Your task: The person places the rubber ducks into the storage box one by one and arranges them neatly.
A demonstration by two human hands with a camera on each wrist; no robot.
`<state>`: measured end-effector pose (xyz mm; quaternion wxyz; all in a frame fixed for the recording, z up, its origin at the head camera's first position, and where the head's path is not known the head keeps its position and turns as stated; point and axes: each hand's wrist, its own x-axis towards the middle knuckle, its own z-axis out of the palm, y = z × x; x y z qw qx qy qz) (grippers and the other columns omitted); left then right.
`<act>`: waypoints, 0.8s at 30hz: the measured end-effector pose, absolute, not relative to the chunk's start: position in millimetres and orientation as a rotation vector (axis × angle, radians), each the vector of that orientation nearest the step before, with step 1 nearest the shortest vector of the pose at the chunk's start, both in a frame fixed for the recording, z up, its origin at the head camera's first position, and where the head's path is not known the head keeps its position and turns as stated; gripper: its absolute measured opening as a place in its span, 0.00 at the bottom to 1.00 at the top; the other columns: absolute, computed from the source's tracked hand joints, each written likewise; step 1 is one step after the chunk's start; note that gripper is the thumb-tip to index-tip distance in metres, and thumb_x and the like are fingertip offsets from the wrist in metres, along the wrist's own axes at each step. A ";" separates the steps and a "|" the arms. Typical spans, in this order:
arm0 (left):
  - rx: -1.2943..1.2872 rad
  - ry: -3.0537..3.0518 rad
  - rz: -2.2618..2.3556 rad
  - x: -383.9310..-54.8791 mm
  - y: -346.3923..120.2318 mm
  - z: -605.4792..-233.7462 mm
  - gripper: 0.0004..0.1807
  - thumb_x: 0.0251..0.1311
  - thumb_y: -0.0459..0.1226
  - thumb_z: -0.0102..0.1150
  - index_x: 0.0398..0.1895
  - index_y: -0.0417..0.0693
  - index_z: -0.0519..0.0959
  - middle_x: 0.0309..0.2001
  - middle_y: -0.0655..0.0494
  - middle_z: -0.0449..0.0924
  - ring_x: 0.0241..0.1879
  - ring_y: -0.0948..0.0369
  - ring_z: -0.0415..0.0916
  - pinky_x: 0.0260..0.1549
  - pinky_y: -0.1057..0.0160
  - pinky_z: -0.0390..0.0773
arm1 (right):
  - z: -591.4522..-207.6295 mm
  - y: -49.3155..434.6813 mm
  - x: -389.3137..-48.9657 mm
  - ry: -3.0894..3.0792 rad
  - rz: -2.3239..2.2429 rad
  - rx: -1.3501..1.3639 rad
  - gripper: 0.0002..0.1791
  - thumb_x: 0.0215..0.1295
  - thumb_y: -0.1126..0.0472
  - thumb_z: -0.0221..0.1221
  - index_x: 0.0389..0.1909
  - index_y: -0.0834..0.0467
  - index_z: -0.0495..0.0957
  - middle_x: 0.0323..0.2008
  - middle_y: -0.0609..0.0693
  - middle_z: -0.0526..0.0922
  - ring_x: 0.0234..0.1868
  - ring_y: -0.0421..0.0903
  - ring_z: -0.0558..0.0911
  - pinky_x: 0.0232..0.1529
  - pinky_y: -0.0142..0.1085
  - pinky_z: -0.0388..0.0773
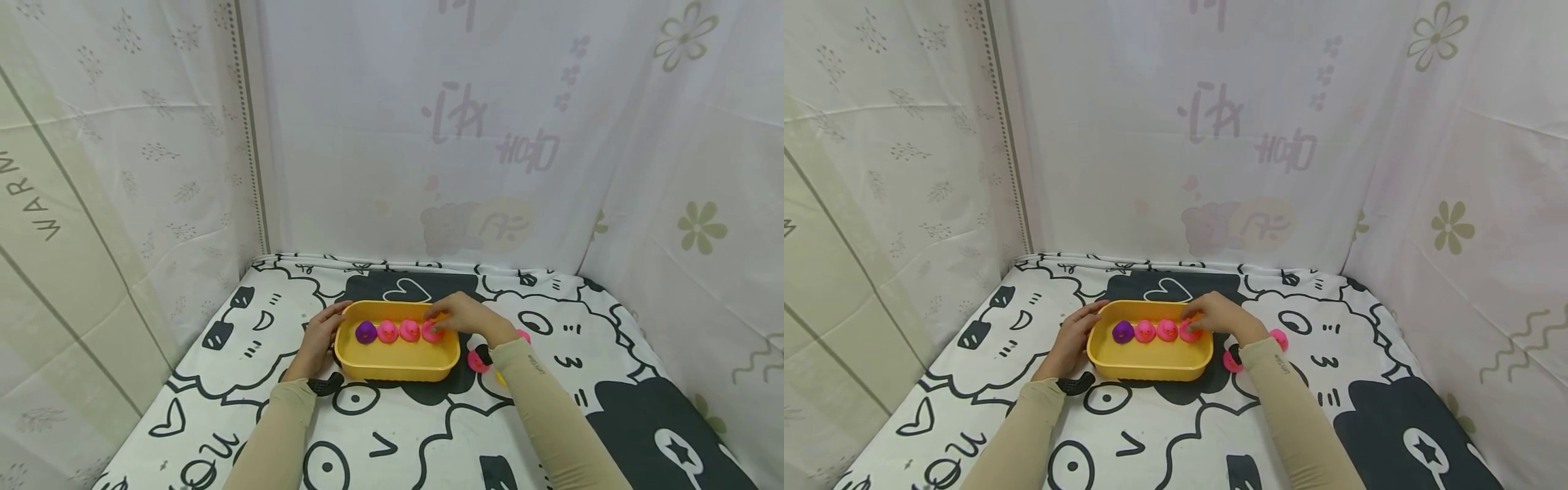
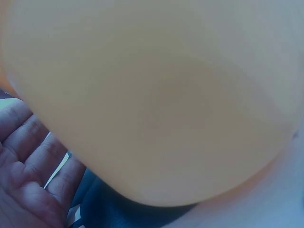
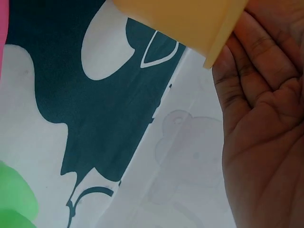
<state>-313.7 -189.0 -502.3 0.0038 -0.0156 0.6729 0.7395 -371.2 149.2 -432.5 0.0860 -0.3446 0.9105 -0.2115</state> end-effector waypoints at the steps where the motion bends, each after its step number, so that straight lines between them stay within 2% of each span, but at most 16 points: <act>1: -0.051 2.111 2.317 -313.6 -188.9 -502.2 0.21 0.72 0.39 0.50 0.66 0.53 0.76 0.67 0.52 0.72 0.63 0.54 0.74 0.56 0.63 0.78 | -432.8 149.7 -371.3 2.714 -0.646 -1.024 0.14 0.63 0.57 0.69 0.50 0.50 0.87 0.45 0.39 0.85 0.50 0.49 0.80 0.57 0.46 0.78; 9: -0.047 2.106 2.323 -314.1 -189.2 -503.2 0.21 0.72 0.39 0.51 0.65 0.53 0.77 0.67 0.53 0.72 0.63 0.54 0.73 0.57 0.63 0.77 | -429.3 152.7 -366.1 2.716 -0.743 -0.980 0.17 0.64 0.53 0.68 0.52 0.52 0.86 0.48 0.41 0.86 0.49 0.47 0.81 0.55 0.44 0.80; 16: -0.046 2.113 2.315 -313.9 -189.5 -503.6 0.21 0.72 0.40 0.52 0.65 0.54 0.77 0.67 0.53 0.72 0.63 0.54 0.74 0.56 0.64 0.78 | -426.0 160.8 -358.2 2.736 -0.824 -0.936 0.17 0.64 0.51 0.68 0.53 0.50 0.86 0.49 0.41 0.86 0.50 0.45 0.81 0.53 0.43 0.81; 24: -0.043 2.111 2.310 -315.0 -190.3 -503.5 0.21 0.72 0.40 0.51 0.66 0.54 0.76 0.67 0.53 0.72 0.62 0.54 0.74 0.54 0.65 0.79 | -422.4 178.3 -347.7 2.676 -0.985 -0.767 0.21 0.65 0.48 0.67 0.55 0.53 0.84 0.51 0.47 0.85 0.52 0.49 0.82 0.54 0.48 0.82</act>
